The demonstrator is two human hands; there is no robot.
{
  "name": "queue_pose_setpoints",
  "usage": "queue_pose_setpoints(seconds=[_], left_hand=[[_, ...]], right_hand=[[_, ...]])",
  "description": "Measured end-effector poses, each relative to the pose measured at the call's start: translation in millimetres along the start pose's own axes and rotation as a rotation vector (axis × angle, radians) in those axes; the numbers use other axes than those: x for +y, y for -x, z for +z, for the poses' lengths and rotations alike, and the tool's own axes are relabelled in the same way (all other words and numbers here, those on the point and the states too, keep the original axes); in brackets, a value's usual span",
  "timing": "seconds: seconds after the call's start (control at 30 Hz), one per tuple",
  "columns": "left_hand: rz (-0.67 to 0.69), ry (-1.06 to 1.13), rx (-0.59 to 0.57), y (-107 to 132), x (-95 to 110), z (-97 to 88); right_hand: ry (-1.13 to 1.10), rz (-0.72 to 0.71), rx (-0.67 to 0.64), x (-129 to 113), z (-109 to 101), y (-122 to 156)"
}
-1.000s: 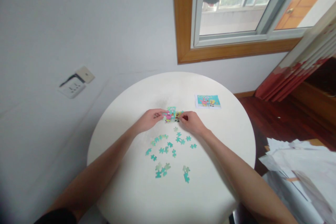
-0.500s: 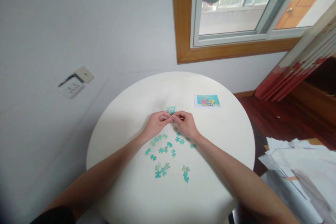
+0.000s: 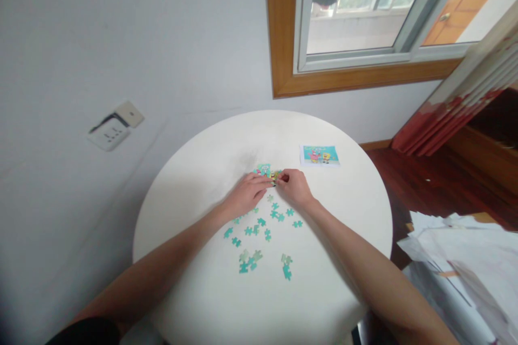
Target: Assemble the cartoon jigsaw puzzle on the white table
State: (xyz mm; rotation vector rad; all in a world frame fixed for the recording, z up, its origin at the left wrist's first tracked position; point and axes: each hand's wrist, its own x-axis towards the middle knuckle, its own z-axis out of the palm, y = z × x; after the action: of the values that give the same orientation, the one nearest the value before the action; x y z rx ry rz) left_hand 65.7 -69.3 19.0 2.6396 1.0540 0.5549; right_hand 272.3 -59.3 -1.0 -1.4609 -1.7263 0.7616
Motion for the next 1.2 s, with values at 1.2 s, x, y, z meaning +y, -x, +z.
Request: queue_pose_setpoints(seconds=[1.2], left_hand=[[-0.006, -0.043, -0.056, 1.5, 3.9, -1.1]], right_hand=[[0.233, 0.058, -0.035, -3.9, -14.4, -1.6]])
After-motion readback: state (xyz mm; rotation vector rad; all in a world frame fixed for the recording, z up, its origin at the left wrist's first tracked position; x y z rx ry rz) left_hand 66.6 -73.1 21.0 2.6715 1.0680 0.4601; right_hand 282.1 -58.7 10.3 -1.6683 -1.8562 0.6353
